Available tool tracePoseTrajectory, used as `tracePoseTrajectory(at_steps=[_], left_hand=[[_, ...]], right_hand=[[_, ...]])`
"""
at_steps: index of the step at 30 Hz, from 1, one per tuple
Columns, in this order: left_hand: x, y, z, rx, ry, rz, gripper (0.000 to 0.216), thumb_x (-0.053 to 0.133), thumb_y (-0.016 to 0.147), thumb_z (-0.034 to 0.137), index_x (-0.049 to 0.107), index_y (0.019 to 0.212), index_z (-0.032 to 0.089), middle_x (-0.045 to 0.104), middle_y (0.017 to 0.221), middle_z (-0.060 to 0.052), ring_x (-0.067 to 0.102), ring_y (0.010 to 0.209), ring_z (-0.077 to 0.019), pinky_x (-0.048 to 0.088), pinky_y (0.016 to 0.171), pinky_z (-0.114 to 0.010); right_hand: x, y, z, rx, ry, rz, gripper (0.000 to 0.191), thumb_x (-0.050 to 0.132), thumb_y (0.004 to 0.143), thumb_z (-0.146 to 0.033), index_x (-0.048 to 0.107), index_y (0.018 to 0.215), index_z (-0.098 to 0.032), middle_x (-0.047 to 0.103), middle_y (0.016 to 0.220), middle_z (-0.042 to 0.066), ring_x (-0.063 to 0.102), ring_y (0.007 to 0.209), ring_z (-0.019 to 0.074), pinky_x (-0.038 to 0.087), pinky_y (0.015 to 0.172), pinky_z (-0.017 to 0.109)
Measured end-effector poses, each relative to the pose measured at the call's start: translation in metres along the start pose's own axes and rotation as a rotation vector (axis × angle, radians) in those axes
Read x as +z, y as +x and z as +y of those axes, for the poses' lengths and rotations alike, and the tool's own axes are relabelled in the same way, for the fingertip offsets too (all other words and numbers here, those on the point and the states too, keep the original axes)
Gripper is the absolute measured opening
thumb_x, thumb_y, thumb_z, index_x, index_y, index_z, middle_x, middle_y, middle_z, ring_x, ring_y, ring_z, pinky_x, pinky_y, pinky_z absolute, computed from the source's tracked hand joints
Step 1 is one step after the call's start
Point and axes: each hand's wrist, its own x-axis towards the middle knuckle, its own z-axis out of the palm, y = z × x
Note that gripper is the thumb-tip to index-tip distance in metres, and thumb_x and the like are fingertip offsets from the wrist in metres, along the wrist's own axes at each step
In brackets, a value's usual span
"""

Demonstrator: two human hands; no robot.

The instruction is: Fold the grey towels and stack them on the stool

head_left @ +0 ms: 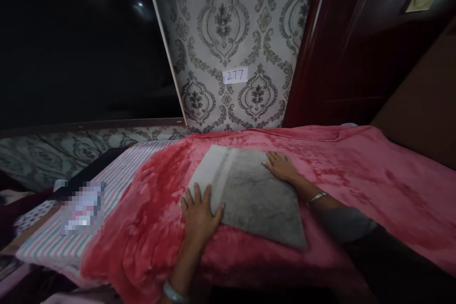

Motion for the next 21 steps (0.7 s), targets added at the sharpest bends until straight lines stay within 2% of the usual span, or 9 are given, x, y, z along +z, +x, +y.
tracePoseTrajectory(at_steps=[5,8,10,13,15,17,19,21], left_hand=[[-0.002,0.001,0.002,0.008,0.016,-0.001,0.066,0.053,0.089,0.057,0.05,0.146,0.023,0.037,0.157,-0.02,0.031,0.142,-0.0463,0.026,0.112,-0.062],[-0.004,0.001,0.003,0.006,0.029,-0.01,0.067,0.052,0.09,0.057,0.049,0.147,0.022,0.037,0.157,-0.02,0.032,0.142,-0.0462,0.025,0.112,-0.061],[-0.005,0.002,0.004,0.006,0.047,-0.02,0.067,0.051,0.09,0.057,0.048,0.147,0.021,0.037,0.156,-0.021,0.032,0.142,-0.0466,0.026,0.112,-0.061],[-0.004,0.003,0.004,0.017,0.078,-0.017,0.067,0.05,0.091,0.057,0.048,0.147,0.02,0.038,0.156,-0.021,0.033,0.141,-0.0469,0.028,0.111,-0.06],[-0.004,0.003,0.003,0.027,0.094,-0.006,0.066,0.049,0.092,0.056,0.048,0.147,0.02,0.038,0.155,-0.021,0.033,0.141,-0.0467,0.029,0.111,-0.06],[-0.003,0.003,0.003,0.034,0.111,0.002,0.065,0.047,0.093,0.056,0.047,0.148,0.02,0.038,0.155,-0.021,0.033,0.141,-0.0466,0.029,0.11,-0.059],[-0.003,0.004,0.002,0.037,0.124,0.002,0.065,0.046,0.093,0.056,0.047,0.148,0.02,0.038,0.155,-0.021,0.033,0.141,-0.0461,0.029,0.111,-0.058],[-0.003,0.004,0.002,0.034,0.125,-0.007,0.064,0.046,0.093,0.055,0.046,0.148,0.021,0.038,0.156,-0.02,0.033,0.141,-0.0449,0.029,0.111,-0.058]], right_hand=[[-0.002,-0.024,0.036,0.101,0.027,-0.015,0.066,0.018,0.099,-0.047,0.027,0.157,-0.017,0.021,0.164,0.011,0.017,0.151,0.0307,0.021,0.116,0.062],[-0.011,-0.04,0.038,0.157,0.016,-0.023,0.067,0.019,0.099,-0.048,0.027,0.157,-0.015,0.021,0.164,0.013,0.015,0.151,0.0327,0.017,0.116,0.064],[-0.018,-0.053,0.02,0.125,0.032,0.031,0.068,0.021,0.099,-0.049,0.028,0.156,-0.012,0.02,0.164,0.015,0.014,0.151,0.033,0.016,0.117,0.062],[-0.024,-0.077,-0.032,-0.118,0.103,0.118,0.071,0.024,0.1,-0.053,0.028,0.156,-0.01,0.019,0.164,0.016,0.013,0.152,0.0298,0.016,0.121,0.052],[-0.021,-0.091,-0.07,-0.319,0.151,0.097,0.072,0.028,0.099,-0.056,0.026,0.158,-0.013,0.018,0.164,0.013,0.013,0.152,0.0276,0.015,0.122,0.047],[-0.016,-0.103,-0.096,-0.421,0.167,0.048,0.075,0.032,0.098,-0.059,0.027,0.157,-0.013,0.018,0.164,0.014,0.013,0.152,0.0286,0.015,0.122,0.05],[-0.01,-0.11,-0.105,-0.449,0.161,0.02,0.076,0.036,0.097,-0.061,0.03,0.156,-0.013,0.017,0.164,0.014,0.013,0.151,0.0309,0.013,0.121,0.055],[-0.004,-0.116,-0.099,-0.43,0.153,0.02,0.075,0.038,0.097,-0.062,0.031,0.156,-0.016,0.017,0.164,0.012,0.012,0.151,0.0324,0.012,0.12,0.06]])
